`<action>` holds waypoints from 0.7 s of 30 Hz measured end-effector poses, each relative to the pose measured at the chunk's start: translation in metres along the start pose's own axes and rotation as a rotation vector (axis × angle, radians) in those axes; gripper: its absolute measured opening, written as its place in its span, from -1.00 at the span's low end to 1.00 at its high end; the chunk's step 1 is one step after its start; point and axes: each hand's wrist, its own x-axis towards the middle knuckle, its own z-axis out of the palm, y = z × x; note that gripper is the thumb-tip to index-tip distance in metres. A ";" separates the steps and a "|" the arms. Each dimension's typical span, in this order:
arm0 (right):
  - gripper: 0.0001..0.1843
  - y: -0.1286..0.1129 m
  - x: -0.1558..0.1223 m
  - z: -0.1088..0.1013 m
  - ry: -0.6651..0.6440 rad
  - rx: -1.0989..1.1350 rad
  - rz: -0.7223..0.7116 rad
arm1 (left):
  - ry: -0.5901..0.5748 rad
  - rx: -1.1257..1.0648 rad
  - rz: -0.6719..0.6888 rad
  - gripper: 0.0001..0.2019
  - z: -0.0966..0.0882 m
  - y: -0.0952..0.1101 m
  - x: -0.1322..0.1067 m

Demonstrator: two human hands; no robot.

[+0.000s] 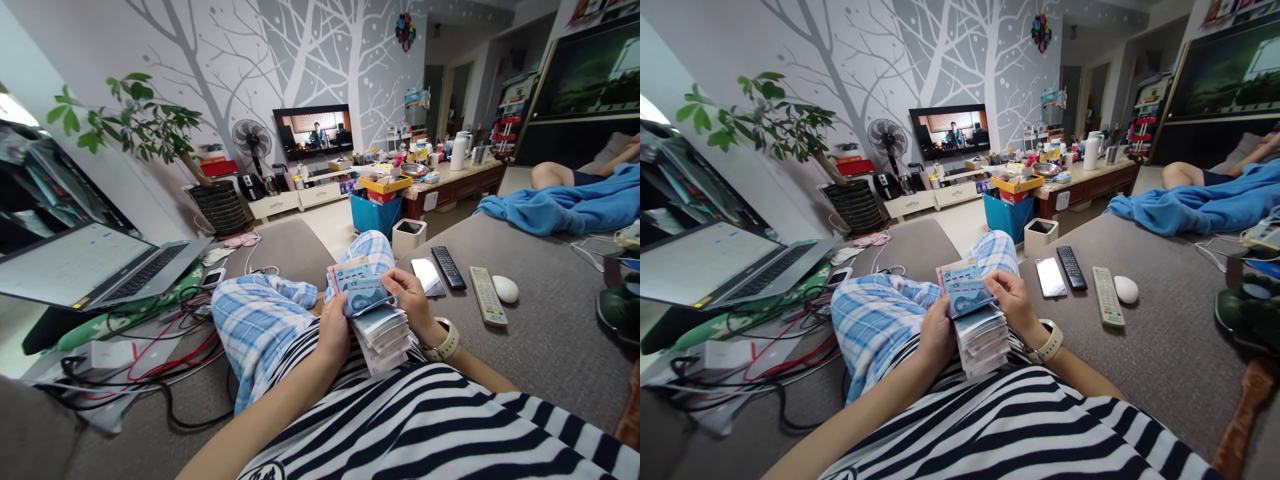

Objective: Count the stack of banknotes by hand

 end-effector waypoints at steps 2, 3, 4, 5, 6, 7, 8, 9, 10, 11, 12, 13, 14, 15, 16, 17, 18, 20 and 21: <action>-0.63 -0.001 0.000 0.000 -0.006 0.003 -0.005 | -0.015 0.008 -0.020 -0.82 0.001 0.002 -0.001; -0.63 -0.001 -0.001 0.000 -0.008 0.002 -0.011 | -0.025 0.011 -0.030 -0.82 0.001 0.003 -0.002; -0.63 -0.001 -0.001 0.000 -0.008 0.001 -0.016 | -0.031 0.008 -0.036 -0.82 0.001 0.004 -0.003; -0.63 -0.002 -0.001 0.000 -0.009 -0.001 -0.018 | -0.038 0.000 -0.039 -0.82 0.002 0.004 -0.004; -0.64 -0.002 -0.001 0.000 -0.010 -0.002 -0.019 | -0.047 -0.013 -0.039 -0.81 0.003 0.005 -0.005; -0.64 -0.002 -0.001 0.000 -0.010 -0.004 -0.018 | -0.057 -0.027 -0.039 -0.81 0.004 0.006 -0.006; -0.63 -0.002 -0.001 0.000 -0.009 -0.007 -0.018 | -0.073 -0.039 -0.038 -0.80 0.005 0.007 -0.007; -0.63 -0.001 -0.001 0.000 -0.008 -0.011 -0.019 | -0.087 -0.047 -0.035 -0.79 0.006 0.008 -0.008; -0.62 -0.001 -0.001 0.000 -0.007 -0.016 -0.020 | -0.097 -0.049 -0.031 -0.78 0.006 0.009 -0.009; -0.62 0.000 -0.001 -0.001 -0.005 -0.020 -0.022 | -0.107 -0.047 -0.030 -0.77 0.006 0.009 -0.009; -0.61 0.000 -0.001 -0.001 -0.003 -0.022 -0.021 | -0.115 -0.043 -0.033 -0.76 0.006 0.009 -0.008; -0.60 0.001 -0.001 -0.001 -0.002 -0.022 -0.018 | -0.117 -0.042 -0.038 -0.76 0.006 0.009 -0.008; -0.60 0.001 -0.001 -0.001 -0.001 -0.018 -0.016 | -0.116 -0.047 -0.047 -0.76 0.005 0.008 -0.007; -0.60 0.002 -0.001 -0.001 0.001 -0.012 -0.013 | -0.117 -0.060 -0.064 -0.76 0.005 0.007 -0.007; -0.60 0.003 -0.001 -0.001 0.000 0.001 -0.007 | -0.124 -0.077 -0.082 -0.76 0.004 0.006 -0.006; -0.60 0.004 -0.001 -0.001 -0.004 0.017 0.000 | -0.128 -0.098 -0.097 -0.75 0.004 0.005 -0.006; -0.59 0.005 -0.001 0.000 -0.009 0.035 0.008 | -0.128 -0.116 -0.105 -0.73 0.003 0.004 -0.006; -0.57 0.007 0.001 0.000 -0.007 0.069 0.026 | -0.124 -0.140 -0.112 -0.67 0.003 0.003 -0.006; -0.57 0.008 0.002 0.000 0.003 0.078 0.035 | -0.120 -0.142 -0.113 -0.65 0.003 0.003 -0.006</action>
